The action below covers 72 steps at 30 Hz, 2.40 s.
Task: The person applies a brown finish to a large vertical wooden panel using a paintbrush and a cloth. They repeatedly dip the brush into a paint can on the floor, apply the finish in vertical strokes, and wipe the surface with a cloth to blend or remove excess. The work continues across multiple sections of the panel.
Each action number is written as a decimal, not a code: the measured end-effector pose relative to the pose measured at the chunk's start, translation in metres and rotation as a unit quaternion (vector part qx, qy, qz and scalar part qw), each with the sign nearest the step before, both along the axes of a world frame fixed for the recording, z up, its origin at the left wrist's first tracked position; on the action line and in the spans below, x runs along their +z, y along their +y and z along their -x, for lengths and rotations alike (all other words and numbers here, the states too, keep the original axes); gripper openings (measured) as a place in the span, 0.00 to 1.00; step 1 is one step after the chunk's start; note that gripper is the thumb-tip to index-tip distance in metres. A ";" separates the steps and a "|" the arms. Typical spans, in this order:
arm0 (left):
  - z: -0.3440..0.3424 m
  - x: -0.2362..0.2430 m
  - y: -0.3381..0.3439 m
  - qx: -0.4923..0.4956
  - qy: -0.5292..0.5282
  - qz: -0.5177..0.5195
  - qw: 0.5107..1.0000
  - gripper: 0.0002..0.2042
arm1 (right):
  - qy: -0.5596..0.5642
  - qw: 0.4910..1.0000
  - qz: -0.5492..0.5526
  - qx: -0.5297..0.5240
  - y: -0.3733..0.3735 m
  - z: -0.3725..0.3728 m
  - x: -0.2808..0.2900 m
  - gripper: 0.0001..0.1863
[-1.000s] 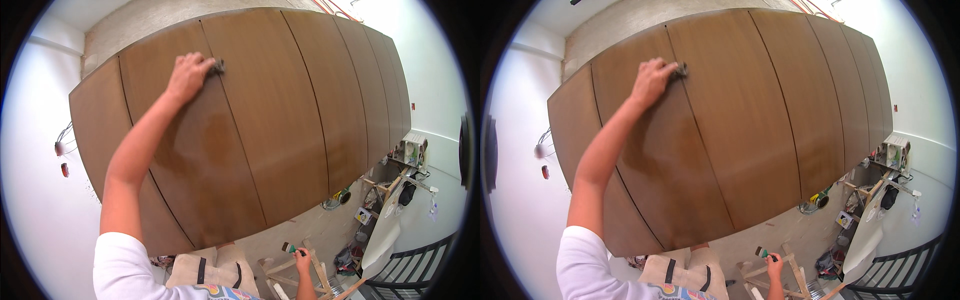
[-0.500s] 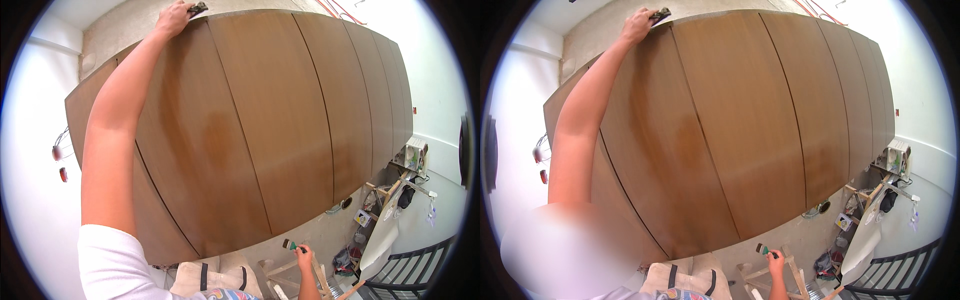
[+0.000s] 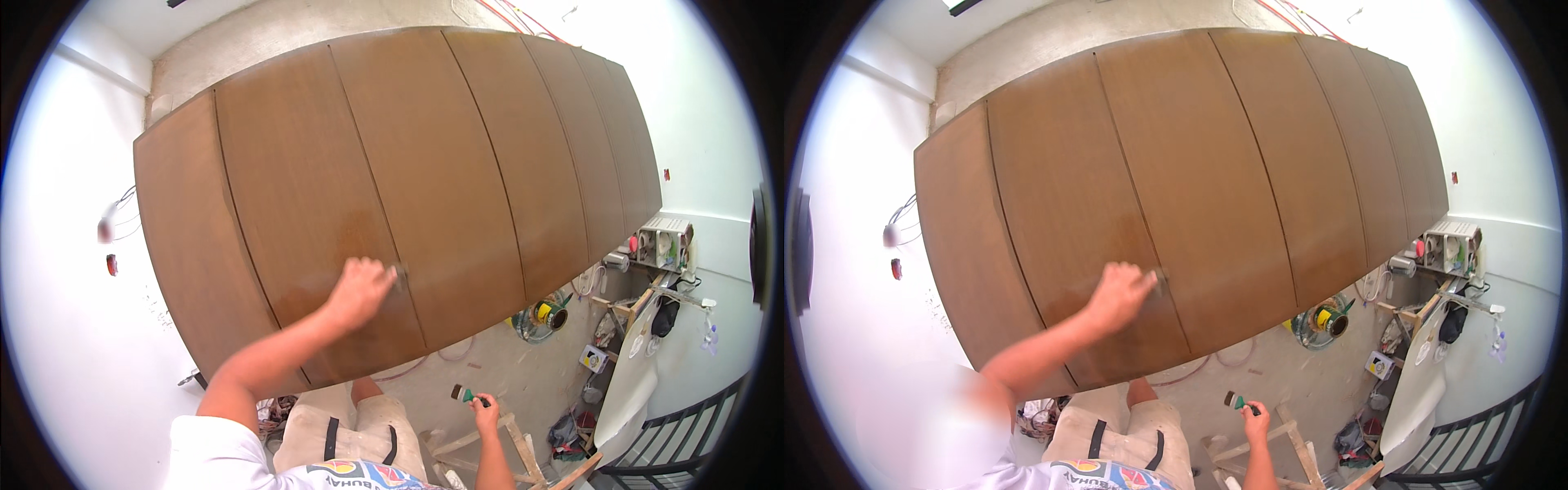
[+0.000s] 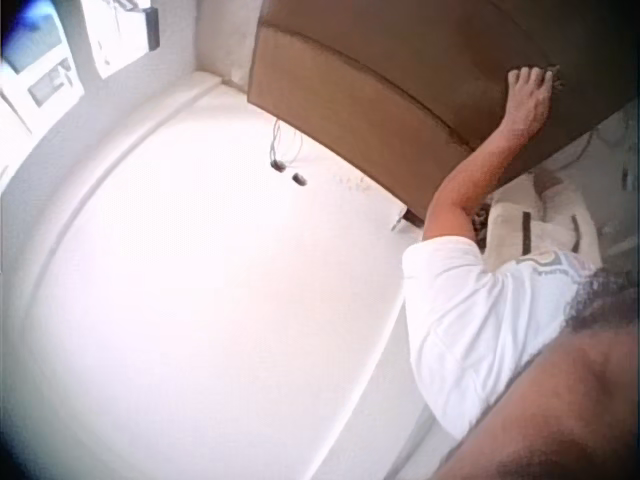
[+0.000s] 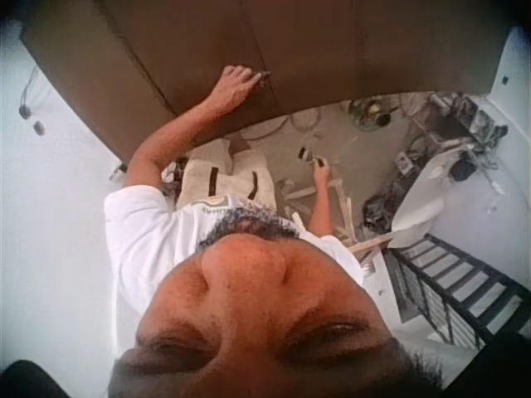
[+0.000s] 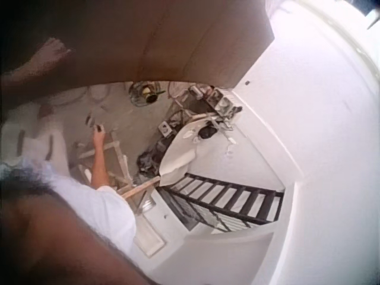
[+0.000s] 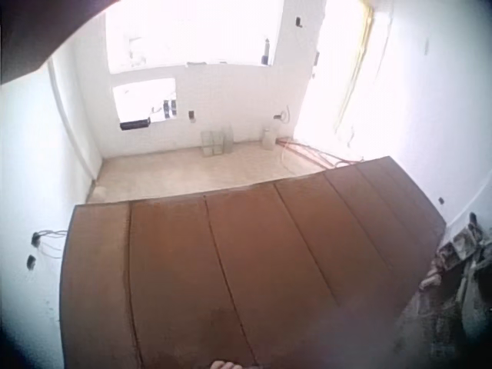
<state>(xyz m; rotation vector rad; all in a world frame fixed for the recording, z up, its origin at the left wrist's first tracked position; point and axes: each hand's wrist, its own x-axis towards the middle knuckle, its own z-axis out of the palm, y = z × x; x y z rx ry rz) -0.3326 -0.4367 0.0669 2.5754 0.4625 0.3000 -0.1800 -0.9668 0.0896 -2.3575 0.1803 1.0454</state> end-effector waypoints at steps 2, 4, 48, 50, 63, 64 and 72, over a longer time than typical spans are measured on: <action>0.027 0.003 -0.076 -0.078 0.038 0.056 0.995 0.17 | 0.009 0.999 0.020 0.049 -0.008 -0.007 0.018 0.07; 0.057 -0.005 -0.140 -0.162 0.042 0.163 0.972 0.18 | 0.084 0.992 -0.029 0.084 0.039 -0.027 0.066 0.07; -0.061 -0.006 0.483 0.287 -0.106 0.011 0.952 0.16 | 0.218 0.890 -0.304 0.261 0.500 -0.105 0.134 0.10; -0.090 -0.016 0.514 0.275 -0.067 -0.035 0.958 0.15 | 0.246 0.899 -0.300 0.205 0.447 -0.098 0.129 0.10; -0.033 -0.007 0.130 0.052 -0.056 -0.010 0.997 0.15 | 0.238 0.939 -0.241 0.056 0.242 -0.045 0.128 0.11; -0.023 -0.003 0.087 0.042 -0.038 0.012 0.998 0.16 | 0.236 0.940 -0.243 0.048 0.222 -0.043 0.127 0.11; 0.032 0.017 -0.166 -0.137 0.048 0.102 0.984 0.17 | 0.190 0.963 -0.186 -0.037 0.074 -0.035 0.108 0.10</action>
